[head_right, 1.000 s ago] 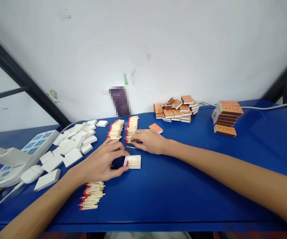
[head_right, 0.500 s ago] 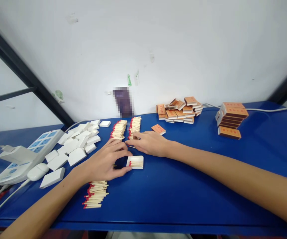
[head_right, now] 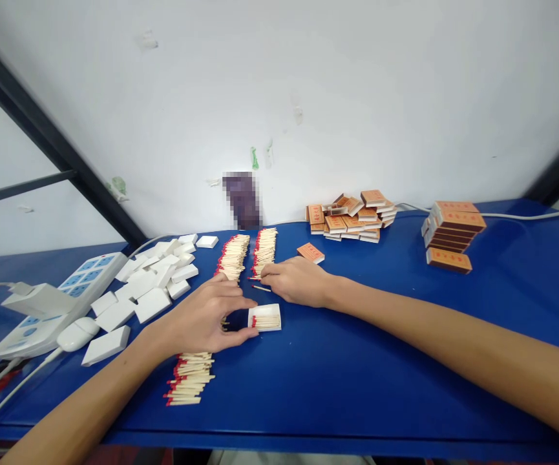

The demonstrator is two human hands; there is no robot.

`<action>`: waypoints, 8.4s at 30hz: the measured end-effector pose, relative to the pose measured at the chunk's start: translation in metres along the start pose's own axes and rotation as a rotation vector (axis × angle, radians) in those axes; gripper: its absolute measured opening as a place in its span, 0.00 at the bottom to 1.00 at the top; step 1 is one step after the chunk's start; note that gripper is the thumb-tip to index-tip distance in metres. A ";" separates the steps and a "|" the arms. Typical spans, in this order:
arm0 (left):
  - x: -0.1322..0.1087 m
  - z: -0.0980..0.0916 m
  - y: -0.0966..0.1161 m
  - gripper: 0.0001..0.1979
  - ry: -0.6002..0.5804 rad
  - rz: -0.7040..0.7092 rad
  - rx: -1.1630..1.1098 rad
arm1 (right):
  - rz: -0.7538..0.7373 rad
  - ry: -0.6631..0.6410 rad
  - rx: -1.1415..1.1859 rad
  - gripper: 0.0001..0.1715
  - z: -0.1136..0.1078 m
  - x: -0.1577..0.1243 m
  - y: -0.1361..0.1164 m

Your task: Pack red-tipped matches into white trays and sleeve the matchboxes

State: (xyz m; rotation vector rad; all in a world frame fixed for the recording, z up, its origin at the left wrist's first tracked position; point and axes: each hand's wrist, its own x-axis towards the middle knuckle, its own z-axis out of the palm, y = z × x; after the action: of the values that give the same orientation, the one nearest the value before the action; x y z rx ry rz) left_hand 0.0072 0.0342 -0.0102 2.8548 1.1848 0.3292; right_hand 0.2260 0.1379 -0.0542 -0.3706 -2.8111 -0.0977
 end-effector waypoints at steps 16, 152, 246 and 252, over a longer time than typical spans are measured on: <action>0.000 -0.003 0.002 0.15 -0.035 -0.015 -0.002 | 0.117 -0.027 -0.132 0.15 -0.005 0.001 -0.007; 0.001 -0.010 0.011 0.16 -0.125 -0.123 -0.009 | 0.275 0.067 0.217 0.14 -0.004 -0.001 -0.012; -0.003 -0.009 0.010 0.17 -0.109 -0.079 0.005 | 0.298 0.031 0.204 0.19 -0.006 0.002 -0.015; -0.003 -0.008 0.009 0.17 -0.108 -0.071 0.002 | 0.294 0.014 0.195 0.18 -0.009 0.001 -0.015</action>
State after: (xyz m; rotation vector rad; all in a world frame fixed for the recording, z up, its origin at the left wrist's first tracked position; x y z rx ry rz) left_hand 0.0101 0.0252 -0.0018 2.7835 1.2630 0.1690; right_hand 0.2231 0.1227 -0.0461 -0.7237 -2.6869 0.2344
